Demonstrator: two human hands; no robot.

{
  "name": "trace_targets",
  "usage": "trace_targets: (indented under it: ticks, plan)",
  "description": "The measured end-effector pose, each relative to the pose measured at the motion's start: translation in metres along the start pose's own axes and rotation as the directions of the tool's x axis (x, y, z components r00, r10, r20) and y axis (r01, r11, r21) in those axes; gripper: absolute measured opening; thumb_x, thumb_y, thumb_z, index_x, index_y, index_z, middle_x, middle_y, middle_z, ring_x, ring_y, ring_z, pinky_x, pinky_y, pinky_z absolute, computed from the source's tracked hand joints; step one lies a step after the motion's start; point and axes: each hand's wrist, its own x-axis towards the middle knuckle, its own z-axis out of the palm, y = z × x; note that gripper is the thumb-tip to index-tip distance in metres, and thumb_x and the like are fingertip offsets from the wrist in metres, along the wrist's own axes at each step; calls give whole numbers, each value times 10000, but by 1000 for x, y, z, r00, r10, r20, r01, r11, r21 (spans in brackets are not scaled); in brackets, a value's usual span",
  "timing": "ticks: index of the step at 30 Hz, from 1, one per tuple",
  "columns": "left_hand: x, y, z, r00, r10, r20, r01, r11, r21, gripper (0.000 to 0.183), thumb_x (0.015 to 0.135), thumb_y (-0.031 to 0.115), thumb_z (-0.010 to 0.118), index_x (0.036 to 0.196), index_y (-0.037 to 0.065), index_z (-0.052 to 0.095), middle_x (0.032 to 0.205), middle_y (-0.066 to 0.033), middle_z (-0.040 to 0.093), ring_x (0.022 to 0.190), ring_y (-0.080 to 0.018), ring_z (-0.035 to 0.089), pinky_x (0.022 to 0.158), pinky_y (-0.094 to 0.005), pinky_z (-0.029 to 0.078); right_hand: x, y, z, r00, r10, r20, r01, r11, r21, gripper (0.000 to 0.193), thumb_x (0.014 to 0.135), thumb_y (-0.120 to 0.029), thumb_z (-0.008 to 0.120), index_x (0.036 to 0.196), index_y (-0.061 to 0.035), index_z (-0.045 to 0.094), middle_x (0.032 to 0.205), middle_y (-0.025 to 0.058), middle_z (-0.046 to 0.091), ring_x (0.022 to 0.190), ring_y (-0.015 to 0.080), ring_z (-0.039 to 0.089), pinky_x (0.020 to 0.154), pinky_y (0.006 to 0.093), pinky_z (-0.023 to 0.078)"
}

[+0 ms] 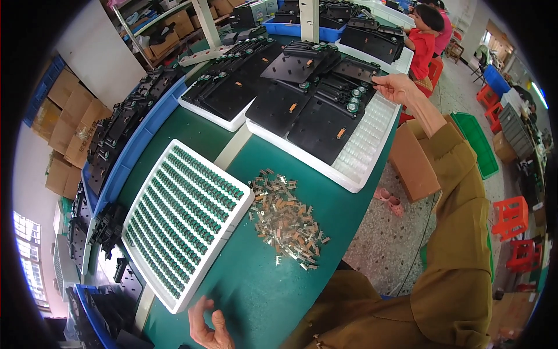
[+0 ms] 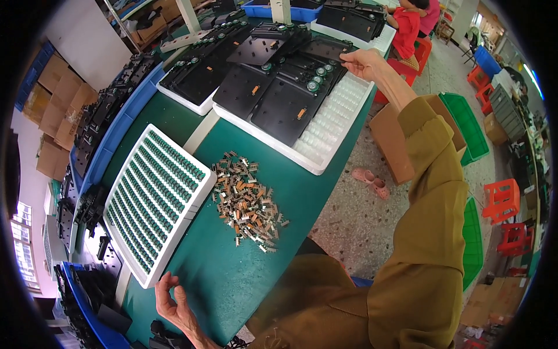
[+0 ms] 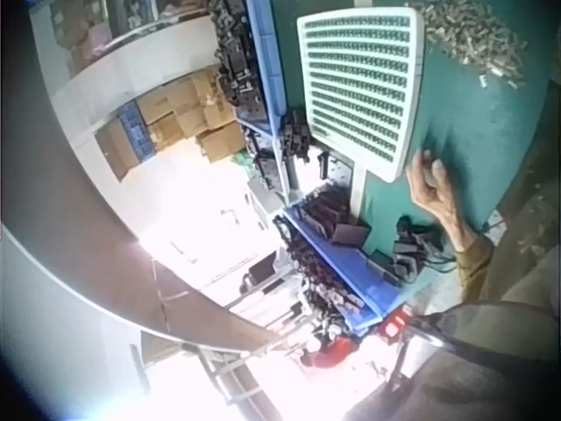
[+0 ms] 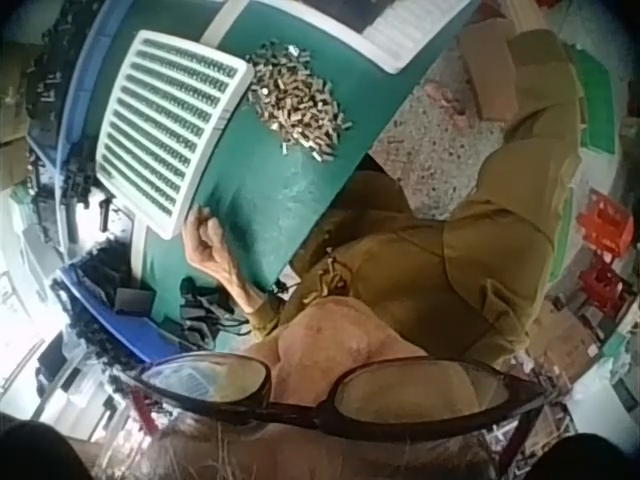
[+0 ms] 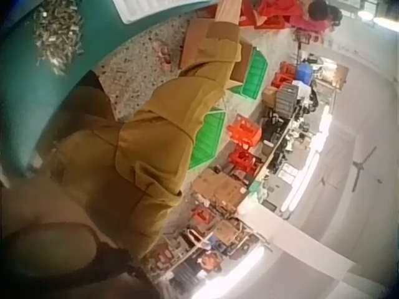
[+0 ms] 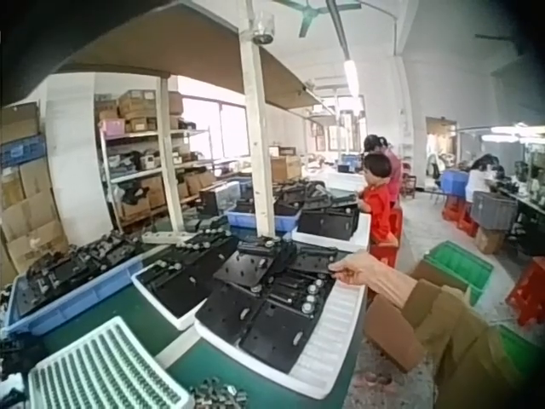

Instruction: The person picks up a battery from a tray and a connector from a pile, pressing both into a plastic base. They then place the assembled unit onto a stack and repeat the process with a new base.

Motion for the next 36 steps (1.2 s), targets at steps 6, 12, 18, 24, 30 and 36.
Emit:
trace_targets:
  ticks: [6, 12, 18, 24, 30, 36]
  plan:
    - [0, 1, -1, 1000, 6, -6, -6, 1000, 9, 421, 892, 291, 726, 1134, -47, 654, 912, -77, 615, 866, -183, 577, 790, -301, 461, -5, 3, 3, 998, 59, 12, -60, 995, 84, 148, 832, -33, 771, 884, 40, 653, 814, 123, 673, 569, 95, 610, 518, 172, 540]
    - [1, 2, -2, 1000, 8, 7, -8, 1000, 21, 412, 895, 284, 722, 1131, -46, 655, 910, -76, 616, 865, -182, 574, 784, -300, 459, -16, 2, 10, 995, 68, 78, -72, 996, 46, 144, 832, -26, 767, 894, 33, 651, 815, 111, 671, 627, 107, 641, 552, 180, 565]
    - [-1, 5, 3, 1000, 27, 5, -27, 999, 23, 422, 895, 303, 722, 1131, -41, 658, 905, -76, 617, 861, -182, 576, 787, -304, 459, -19, 1, -1, 997, 52, 54, -54, 998, 37, 150, 830, -43, 773, 901, 14, 654, 828, 98, 672, 698, 129, 666, 580, 199, 587]
    - [2, 6, 4, 1000, 28, -2, -28, 999, 43, 379, 883, 256, 714, 1123, -34, 668, 887, -78, 626, 850, -184, 585, 804, -308, 464, -13, 5, 6, 1000, 7, 28, -9, 997, 82, 208, 802, -69, 805, 907, 20, 648, 829, 141, 664, 646, 154, 643, 545, 207, 567]
    - [11, 15, -2, 995, -40, 93, 33, 997, 72, 412, 730, 97, 799, 1113, 1, 683, 961, -132, 685, 912, -270, 639, 789, -362, 499, -7, 14, -21, 824, -566, -34, 542, 803, -248, 292, 888, -275, 730, 1076, -53, 710, 691, -48, 585, 538, 28, 473, 464, 194, 333]
    - [10, 9, 10, 956, 251, 152, -273, 952, 141, 400, 739, 112, 778, 1110, 20, 657, 962, -107, 636, 885, -297, 604, 788, -404, 468, -134, -2, 94, 710, -516, 479, 685, 662, -304, 329, 974, -227, 635, 1266, -78, 622, 781, -51, 583, 578, -17, 467, 476, 132, 318]
